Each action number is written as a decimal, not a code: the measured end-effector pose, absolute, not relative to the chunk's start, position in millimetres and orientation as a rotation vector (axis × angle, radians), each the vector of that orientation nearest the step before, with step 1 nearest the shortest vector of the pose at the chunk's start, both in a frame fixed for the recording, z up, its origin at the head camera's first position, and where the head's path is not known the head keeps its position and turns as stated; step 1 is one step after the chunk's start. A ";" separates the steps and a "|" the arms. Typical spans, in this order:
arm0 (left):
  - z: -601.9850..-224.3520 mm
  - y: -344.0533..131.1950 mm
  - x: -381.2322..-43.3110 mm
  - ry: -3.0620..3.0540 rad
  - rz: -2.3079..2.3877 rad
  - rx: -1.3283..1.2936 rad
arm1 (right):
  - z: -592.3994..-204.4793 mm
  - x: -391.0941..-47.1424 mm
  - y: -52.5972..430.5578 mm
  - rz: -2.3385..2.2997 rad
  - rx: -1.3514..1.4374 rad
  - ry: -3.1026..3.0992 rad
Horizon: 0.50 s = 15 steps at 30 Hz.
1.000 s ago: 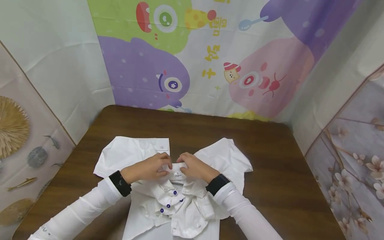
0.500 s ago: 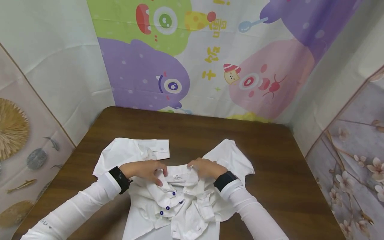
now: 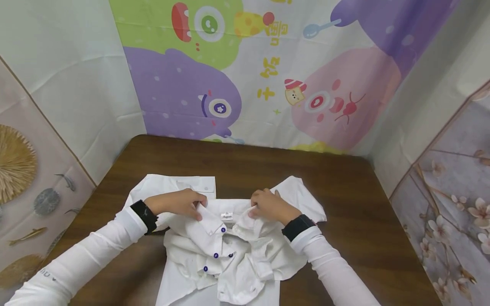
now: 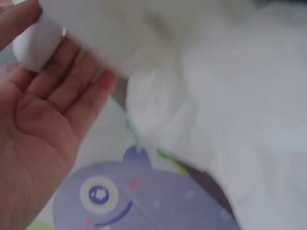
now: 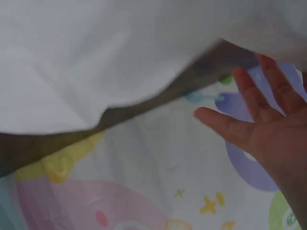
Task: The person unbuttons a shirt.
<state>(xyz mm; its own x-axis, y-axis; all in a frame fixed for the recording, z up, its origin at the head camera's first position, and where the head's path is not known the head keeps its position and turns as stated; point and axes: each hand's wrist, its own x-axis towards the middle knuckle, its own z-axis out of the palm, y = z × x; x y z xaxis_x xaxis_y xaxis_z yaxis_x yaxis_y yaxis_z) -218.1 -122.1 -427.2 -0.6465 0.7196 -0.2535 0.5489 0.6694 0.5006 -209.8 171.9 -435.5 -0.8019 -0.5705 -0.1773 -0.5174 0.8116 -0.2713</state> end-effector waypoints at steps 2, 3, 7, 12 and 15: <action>-418.0 -125.6 -225.6 2.461 0.595 1.030 | -422.4 -214.8 175.5 -0.387 -0.896 2.755; -412.4 -126.8 -229.4 2.462 0.637 1.032 | -414.6 -217.1 177.6 -0.454 -0.909 2.758; -392.7 -131.0 -245.5 2.465 0.813 1.069 | -388.3 -227.9 187.4 -0.769 -0.893 2.744; -369.7 -128.7 -258.0 2.390 1.122 0.974 | -362.1 -235.7 197.0 -1.206 -0.765 2.663; -356.6 -125.8 -265.1 2.313 1.278 0.889 | -348.7 -239.7 200.7 -1.401 -0.700 2.572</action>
<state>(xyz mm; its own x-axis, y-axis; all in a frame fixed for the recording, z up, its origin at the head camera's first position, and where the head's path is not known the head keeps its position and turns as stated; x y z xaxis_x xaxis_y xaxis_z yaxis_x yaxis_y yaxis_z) -265.1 -125.8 -356.6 -0.7410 0.6715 -0.0043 0.3537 0.3958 0.8475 -239.7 200.7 -348.7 -0.8840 -0.4557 0.1044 -0.3348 0.4613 -0.8216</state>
